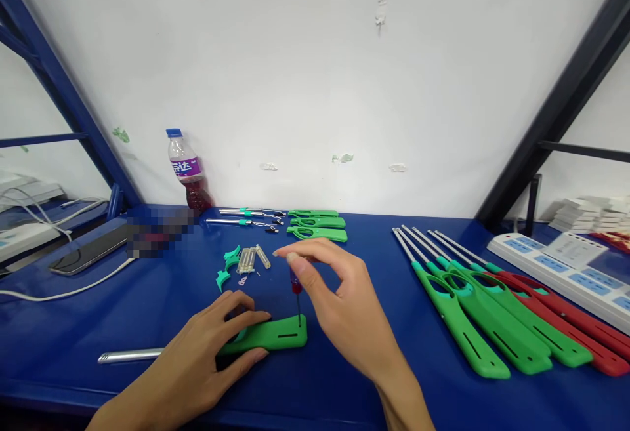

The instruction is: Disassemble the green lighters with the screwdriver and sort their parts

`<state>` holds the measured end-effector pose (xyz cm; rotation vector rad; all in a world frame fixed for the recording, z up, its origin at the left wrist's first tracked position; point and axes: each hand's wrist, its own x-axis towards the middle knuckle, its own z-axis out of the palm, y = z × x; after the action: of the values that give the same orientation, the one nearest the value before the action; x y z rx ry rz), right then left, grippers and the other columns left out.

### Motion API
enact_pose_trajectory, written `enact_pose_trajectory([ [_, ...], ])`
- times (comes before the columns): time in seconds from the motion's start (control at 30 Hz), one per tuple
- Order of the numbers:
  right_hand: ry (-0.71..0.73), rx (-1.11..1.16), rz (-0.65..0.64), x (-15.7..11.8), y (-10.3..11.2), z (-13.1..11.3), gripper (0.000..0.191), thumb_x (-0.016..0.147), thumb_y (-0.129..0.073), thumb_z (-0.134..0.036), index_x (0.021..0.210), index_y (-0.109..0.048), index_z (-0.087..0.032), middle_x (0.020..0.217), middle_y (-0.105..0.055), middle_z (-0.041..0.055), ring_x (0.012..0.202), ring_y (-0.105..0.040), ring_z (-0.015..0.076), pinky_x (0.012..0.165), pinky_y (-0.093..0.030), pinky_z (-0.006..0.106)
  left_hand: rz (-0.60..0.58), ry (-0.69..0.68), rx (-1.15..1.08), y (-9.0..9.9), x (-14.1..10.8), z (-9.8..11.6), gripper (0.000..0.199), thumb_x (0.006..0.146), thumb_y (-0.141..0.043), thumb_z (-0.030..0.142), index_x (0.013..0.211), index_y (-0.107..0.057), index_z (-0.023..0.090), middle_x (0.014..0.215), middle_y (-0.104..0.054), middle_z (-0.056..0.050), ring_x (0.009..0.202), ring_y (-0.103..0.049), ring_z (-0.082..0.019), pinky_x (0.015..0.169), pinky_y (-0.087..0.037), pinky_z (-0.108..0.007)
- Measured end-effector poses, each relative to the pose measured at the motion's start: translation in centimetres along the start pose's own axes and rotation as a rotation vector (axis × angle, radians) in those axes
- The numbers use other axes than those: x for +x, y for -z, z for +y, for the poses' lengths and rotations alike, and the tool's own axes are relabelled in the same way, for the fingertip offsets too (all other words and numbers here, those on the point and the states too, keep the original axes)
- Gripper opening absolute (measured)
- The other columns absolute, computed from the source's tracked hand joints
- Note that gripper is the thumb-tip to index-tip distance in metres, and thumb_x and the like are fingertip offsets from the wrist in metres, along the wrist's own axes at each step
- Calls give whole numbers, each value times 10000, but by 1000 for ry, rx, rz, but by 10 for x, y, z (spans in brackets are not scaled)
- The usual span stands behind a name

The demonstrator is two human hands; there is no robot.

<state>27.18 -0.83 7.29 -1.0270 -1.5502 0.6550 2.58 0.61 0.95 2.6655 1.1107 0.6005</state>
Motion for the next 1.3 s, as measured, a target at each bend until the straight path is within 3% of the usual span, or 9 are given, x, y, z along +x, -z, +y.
enact_pose_trajectory([
  [0.13,2,-8,6,0,-2,-1,167,1010,-699,-441,1069,-829,-353,1035,-781,-11,951,-718,177,874,-551,307,1,-5,2,0,1,0,289,1020,-669,378,1301,-674,310,1195,-637,-51,1042,-690,-259,929,-609,-451],
  [0.23,-4,-7,19,-1,-3,0,236,1069,-599,-442,1126,-807,-348,1085,-792,-9,1035,-725,177,945,-539,308,-4,-1,-1,-1,2,0,297,1020,-668,375,1311,-672,310,1190,-634,-52,1050,-687,-260,926,-610,-452],
  [0.43,27,10,54,-1,-6,0,153,1024,-680,-412,1038,-799,-316,1040,-757,-9,924,-710,160,821,-553,278,3,-3,0,-2,1,-1,293,1030,-652,382,1312,-671,308,1196,-627,-56,1048,-685,-255,945,-604,-454],
  [0.6,51,-16,29,-1,-6,-2,176,1053,-635,-399,1089,-795,-336,1126,-754,-12,1063,-701,166,916,-544,283,7,-7,9,-2,-1,-2,296,1033,-647,383,1319,-667,308,1199,-628,-61,1041,-685,-254,926,-610,-444],
  [0.73,38,-8,35,-1,-6,-2,86,999,-720,-378,1015,-790,-331,1026,-747,-28,923,-697,150,843,-553,283,17,-10,12,-2,0,-1,287,1032,-647,392,1305,-677,306,1191,-633,-59,1035,-691,-251,920,-613,-430],
  [0.87,27,-10,23,-2,-6,-1,149,1044,-648,-391,1089,-779,-334,1120,-760,-19,1046,-707,169,887,-551,291,20,-6,12,-2,-1,-1,293,1021,-663,389,1300,-686,305,1194,-638,-58,1044,-693,-257,936,-611,-446],
  [1.0,49,-35,42,-2,-6,0,144,1038,-657,-390,1042,-782,-319,1073,-755,-12,1001,-703,169,884,-540,299,22,0,6,-1,-1,0,287,1019,-663,379,1296,-694,307,1178,-642,-49,1033,-692,-248,944,-606,-436],
  [1.13,38,-33,50,-2,-5,0,176,1055,-629,-398,1109,-783,-334,1177,-756,-3,1155,-682,189,1020,-507,326,11,5,0,-1,0,1,289,1029,-650,379,1304,-688,301,1186,-637,-56,1039,-683,-246,949,-600,-430],
  [1.3,23,-27,69,-1,-6,2,133,1030,-668,-378,1096,-778,-344,1136,-750,-10,1071,-696,185,944,-534,326,-12,13,-5,-1,0,0,295,1037,-638,380,1320,-672,307,1206,-627,-60,1052,-676,-252,953,-597,-449],
])
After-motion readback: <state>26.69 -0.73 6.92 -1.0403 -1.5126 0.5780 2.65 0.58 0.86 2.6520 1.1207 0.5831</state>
